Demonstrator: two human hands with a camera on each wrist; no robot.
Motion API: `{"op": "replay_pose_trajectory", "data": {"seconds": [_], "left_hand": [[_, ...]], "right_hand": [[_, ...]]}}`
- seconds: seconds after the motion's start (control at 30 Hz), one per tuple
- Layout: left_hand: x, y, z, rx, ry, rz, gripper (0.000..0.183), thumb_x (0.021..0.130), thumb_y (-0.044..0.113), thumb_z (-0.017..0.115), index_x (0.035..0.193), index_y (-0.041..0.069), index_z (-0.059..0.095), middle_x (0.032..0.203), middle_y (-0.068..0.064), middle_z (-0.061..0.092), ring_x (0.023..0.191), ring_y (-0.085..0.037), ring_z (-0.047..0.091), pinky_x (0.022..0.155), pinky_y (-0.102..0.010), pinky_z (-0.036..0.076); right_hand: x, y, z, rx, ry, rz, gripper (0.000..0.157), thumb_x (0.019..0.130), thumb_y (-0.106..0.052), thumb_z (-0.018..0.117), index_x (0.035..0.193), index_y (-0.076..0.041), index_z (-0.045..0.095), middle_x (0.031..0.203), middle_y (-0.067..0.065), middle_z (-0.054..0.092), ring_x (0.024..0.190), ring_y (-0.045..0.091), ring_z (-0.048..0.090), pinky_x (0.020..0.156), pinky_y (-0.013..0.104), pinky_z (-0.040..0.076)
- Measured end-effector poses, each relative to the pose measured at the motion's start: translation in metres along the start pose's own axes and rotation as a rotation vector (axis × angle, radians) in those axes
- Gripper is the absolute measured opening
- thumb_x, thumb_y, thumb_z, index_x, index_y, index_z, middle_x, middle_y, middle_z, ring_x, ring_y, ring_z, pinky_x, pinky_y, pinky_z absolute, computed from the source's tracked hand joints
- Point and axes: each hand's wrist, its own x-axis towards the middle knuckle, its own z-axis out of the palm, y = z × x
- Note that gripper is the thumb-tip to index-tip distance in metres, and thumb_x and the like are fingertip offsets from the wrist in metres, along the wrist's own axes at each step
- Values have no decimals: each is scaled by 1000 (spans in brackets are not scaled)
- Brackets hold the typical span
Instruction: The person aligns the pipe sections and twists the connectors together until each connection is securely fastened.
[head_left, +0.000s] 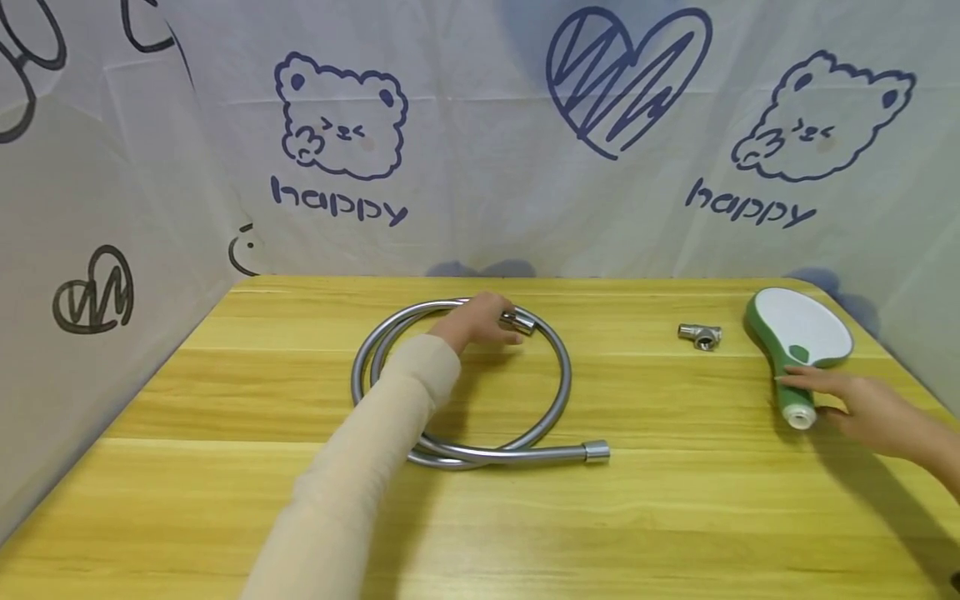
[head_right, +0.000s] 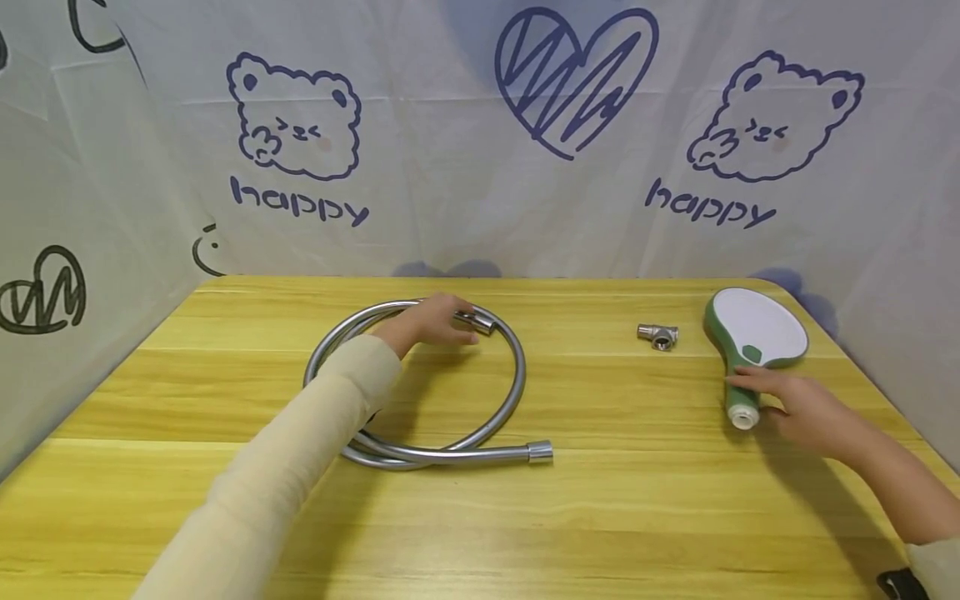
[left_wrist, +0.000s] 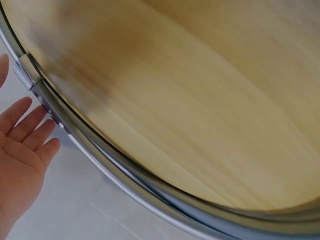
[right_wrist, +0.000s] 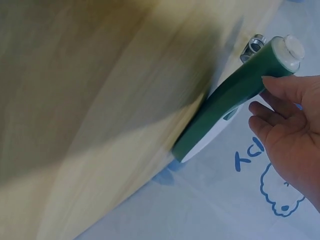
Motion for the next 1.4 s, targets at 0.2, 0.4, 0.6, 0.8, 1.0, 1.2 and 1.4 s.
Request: {"op": "replay_pose_trajectory", "data": {"seconds": [0.2, 0.4, 0.6, 0.8, 1.0, 1.2, 1.4], "left_hand": [[18, -12, 12, 16, -4, 41, 42, 83, 37, 67, 108, 3, 63, 102, -8, 65, 96, -22, 57, 88, -33, 45], [35, -22, 20, 42, -48, 18, 41, 81, 37, 69, 106, 5, 62, 103, -7, 64, 98, -21, 58, 89, -32, 46], [27, -16, 16, 74, -67, -10, 41, 83, 35, 67, 109, 5, 61, 107, -8, 63, 101, -21, 57, 90, -33, 45], [15, -5, 8, 72, -83, -51, 36, 86, 26, 64, 114, 4, 60, 113, -11, 63, 106, -23, 57, 94, -35, 44], [7, 4, 4, 103, -48, -50, 33, 88, 23, 63, 115, 4, 60, 114, -11, 63, 106, -23, 57, 92, -36, 45], [5, 5, 2, 135, -47, -38, 32, 87, 23, 64, 113, 4, 61, 112, -10, 64, 106, -23, 58, 93, -35, 45], [5, 6, 1, 154, -29, -40, 30, 87, 23, 64, 111, 5, 62, 111, -8, 64, 106, -23, 58, 92, -36, 46]], "right_hand": [[7, -1, 2, -1, -28, -17, 62, 67, 4, 74, 125, -8, 56, 116, 35, 54, 74, 36, 64, 53, 26, 44], [14, -3, 7, -23, 67, -97, 69, 62, 1, 78, 123, -23, 56, 114, 28, 59, 87, 44, 61, 61, 38, 51], [21, -2, 11, -45, 164, -150, 74, 56, -3, 81, 119, -32, 57, 124, 4, 57, 122, -3, 42, 74, 23, 50], [28, -8, 12, -14, 169, -157, 55, 55, -1, 81, 107, -4, 64, 110, 18, 65, 114, -27, 13, 80, 24, 50], [36, -19, 11, -26, 149, -159, 51, 55, -2, 81, 103, 5, 64, 103, 23, 66, 105, 16, 61, 71, 44, 51], [44, -31, 11, -1, 136, -146, 47, 58, -2, 80, 102, 5, 65, 98, 20, 68, 83, 35, 64, 68, 43, 51], [54, -42, 12, 38, 106, -114, 43, 64, -5, 79, 104, 4, 65, 95, 18, 69, 81, 33, 65, 68, 42, 52]]}}
